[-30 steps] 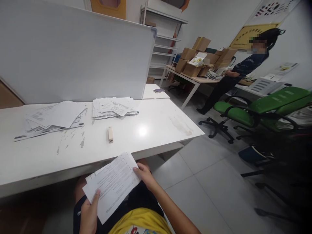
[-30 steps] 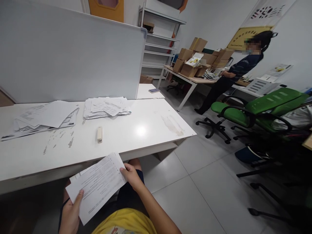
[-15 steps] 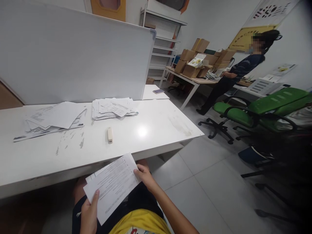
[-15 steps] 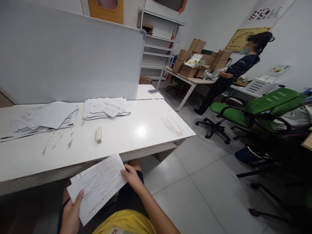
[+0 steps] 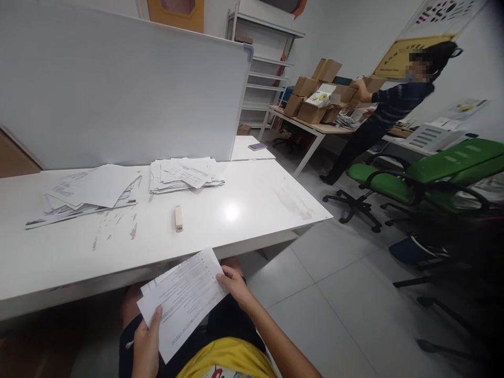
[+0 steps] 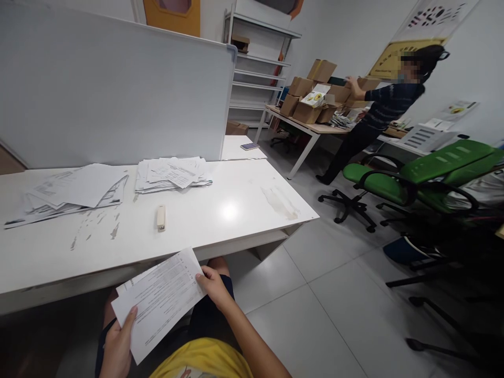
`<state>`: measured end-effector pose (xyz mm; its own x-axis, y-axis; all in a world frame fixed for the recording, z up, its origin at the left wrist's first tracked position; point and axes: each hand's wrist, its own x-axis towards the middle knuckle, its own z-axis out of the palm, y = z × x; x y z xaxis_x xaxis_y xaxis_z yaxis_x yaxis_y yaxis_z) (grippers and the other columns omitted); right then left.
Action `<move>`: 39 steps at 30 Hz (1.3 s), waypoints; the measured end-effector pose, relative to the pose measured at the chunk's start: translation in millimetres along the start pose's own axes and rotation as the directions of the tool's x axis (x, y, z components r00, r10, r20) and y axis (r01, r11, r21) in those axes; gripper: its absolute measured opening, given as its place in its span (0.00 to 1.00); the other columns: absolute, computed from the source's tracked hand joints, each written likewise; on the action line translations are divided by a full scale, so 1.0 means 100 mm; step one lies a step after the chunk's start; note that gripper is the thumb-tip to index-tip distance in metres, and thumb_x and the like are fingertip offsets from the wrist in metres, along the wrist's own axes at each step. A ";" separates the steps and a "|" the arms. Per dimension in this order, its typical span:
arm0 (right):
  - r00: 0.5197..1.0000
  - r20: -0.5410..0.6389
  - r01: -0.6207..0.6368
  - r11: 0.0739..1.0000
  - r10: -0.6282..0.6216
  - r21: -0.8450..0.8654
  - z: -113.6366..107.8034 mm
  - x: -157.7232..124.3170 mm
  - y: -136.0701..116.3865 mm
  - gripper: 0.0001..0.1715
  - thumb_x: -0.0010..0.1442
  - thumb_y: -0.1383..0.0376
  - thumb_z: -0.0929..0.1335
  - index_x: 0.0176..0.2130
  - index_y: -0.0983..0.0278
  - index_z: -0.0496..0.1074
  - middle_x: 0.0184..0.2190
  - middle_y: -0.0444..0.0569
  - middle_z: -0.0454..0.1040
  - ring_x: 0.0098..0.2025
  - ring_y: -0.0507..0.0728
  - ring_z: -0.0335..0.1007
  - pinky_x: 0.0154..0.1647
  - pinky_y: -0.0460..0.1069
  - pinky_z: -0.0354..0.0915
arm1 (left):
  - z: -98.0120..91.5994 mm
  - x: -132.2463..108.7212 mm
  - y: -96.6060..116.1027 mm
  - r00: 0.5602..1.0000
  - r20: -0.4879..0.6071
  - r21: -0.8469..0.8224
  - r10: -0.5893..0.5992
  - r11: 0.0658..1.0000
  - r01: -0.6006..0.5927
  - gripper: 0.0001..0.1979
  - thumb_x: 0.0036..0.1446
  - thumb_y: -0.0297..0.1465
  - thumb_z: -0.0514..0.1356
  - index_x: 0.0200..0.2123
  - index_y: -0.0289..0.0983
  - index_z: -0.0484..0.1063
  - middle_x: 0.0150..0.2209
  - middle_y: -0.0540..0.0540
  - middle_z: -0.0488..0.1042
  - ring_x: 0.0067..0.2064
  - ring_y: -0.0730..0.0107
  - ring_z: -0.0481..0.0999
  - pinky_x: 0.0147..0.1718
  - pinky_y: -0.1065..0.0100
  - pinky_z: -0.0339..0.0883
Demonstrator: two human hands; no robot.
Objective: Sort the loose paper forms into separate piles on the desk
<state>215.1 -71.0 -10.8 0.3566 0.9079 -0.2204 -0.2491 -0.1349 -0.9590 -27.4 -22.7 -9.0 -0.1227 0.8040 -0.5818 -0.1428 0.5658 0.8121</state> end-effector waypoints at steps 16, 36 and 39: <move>1.000 0.021 -0.024 1.000 0.024 -0.006 0.01 0.00 0.02 0.20 0.49 0.50 0.72 0.34 0.63 0.76 0.32 0.47 0.74 0.36 0.57 0.67 0.40 0.50 0.61 | 0.06 -0.06 0.07 0.999 -0.032 0.026 -0.019 0.999 0.020 0.17 0.56 0.33 0.63 0.47 0.30 0.76 0.44 0.38 0.81 0.50 0.50 0.79 0.58 0.48 0.65; 0.999 0.009 -0.032 0.998 0.032 -0.052 -0.01 -0.02 0.05 0.20 0.50 0.49 0.71 0.34 0.63 0.76 0.33 0.48 0.75 0.37 0.58 0.67 0.39 0.50 0.61 | 0.04 -0.02 0.01 0.998 0.004 0.003 -0.056 0.998 0.056 0.12 0.60 0.30 0.62 0.47 0.33 0.76 0.44 0.40 0.81 0.51 0.55 0.79 0.59 0.51 0.65; 1.000 0.016 -0.024 0.998 0.025 -0.049 -0.01 -0.02 0.05 0.21 0.50 0.49 0.71 0.34 0.63 0.76 0.33 0.48 0.75 0.37 0.58 0.67 0.40 0.51 0.61 | 0.03 0.00 -0.02 0.999 0.006 0.006 -0.034 0.999 0.034 0.13 0.60 0.30 0.62 0.47 0.33 0.76 0.44 0.40 0.81 0.51 0.54 0.78 0.59 0.52 0.66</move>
<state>213.9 -73.8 -15.6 0.3360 0.9104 -0.2415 -0.2128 -0.1763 -0.9610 -24.4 -23.4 -10.0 -0.1116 0.7856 -0.6086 -0.1406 0.5937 0.7923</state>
